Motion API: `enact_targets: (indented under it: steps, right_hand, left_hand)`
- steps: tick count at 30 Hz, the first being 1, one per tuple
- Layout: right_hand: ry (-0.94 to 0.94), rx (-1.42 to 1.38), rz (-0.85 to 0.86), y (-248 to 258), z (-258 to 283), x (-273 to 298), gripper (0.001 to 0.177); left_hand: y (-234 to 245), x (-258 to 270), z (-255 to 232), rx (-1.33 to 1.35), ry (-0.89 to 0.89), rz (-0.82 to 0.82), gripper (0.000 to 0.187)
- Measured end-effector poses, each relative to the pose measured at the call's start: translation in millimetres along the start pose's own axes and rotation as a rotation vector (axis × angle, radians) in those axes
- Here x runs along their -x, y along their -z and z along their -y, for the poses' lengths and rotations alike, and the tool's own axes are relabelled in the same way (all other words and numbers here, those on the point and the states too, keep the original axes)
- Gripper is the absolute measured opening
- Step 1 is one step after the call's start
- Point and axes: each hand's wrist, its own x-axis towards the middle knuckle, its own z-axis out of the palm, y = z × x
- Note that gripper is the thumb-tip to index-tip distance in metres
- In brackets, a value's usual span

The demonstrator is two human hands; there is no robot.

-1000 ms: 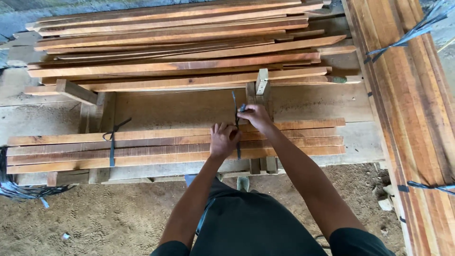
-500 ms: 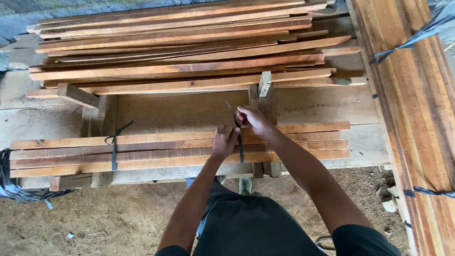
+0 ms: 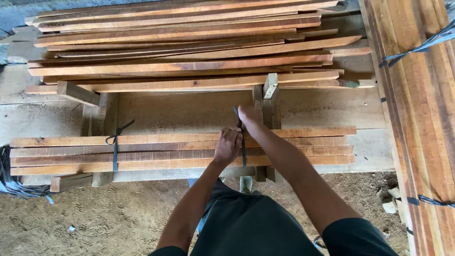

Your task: Bundle sets of wooden slats using ties and arrange them for sorting on a workbench.

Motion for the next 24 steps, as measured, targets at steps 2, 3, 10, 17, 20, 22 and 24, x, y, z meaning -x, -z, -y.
enact_targets:
  steps: [2,3,10,17,20,22,24]
  right_hand:
    - [-0.072,-0.599,1.067,-7,-4,-22,0.023]
    - [-0.07,-0.6,1.072,31,-11,-45,0.023]
    - [-0.832,-0.737,1.282,107,-32,-98,0.062]
    - [-0.614,-0.706,1.137,77,-24,-78,0.04]
    - [-1.083,-1.109,0.934,80,-38,-86,0.042]
    - [-0.948,-1.063,0.953,100,-33,-96,0.045]
    - [-0.822,-1.011,0.967,157,-42,-118,0.049]
  left_hand:
    - [-2,3,-3,0.023,0.033,-0.023,0.032]
    - [2,0,-5,0.024,0.038,-0.021,0.032]
    - [12,-6,-20,0.114,0.096,-0.043,0.036]
    - [2,26,-7,0.379,0.342,0.074,0.031]
    - [53,11,-29,0.365,0.325,0.034,0.04]
    - [45,26,9,0.21,0.449,0.148,0.045]
    - [36,43,63,0.056,0.567,0.266,0.054]
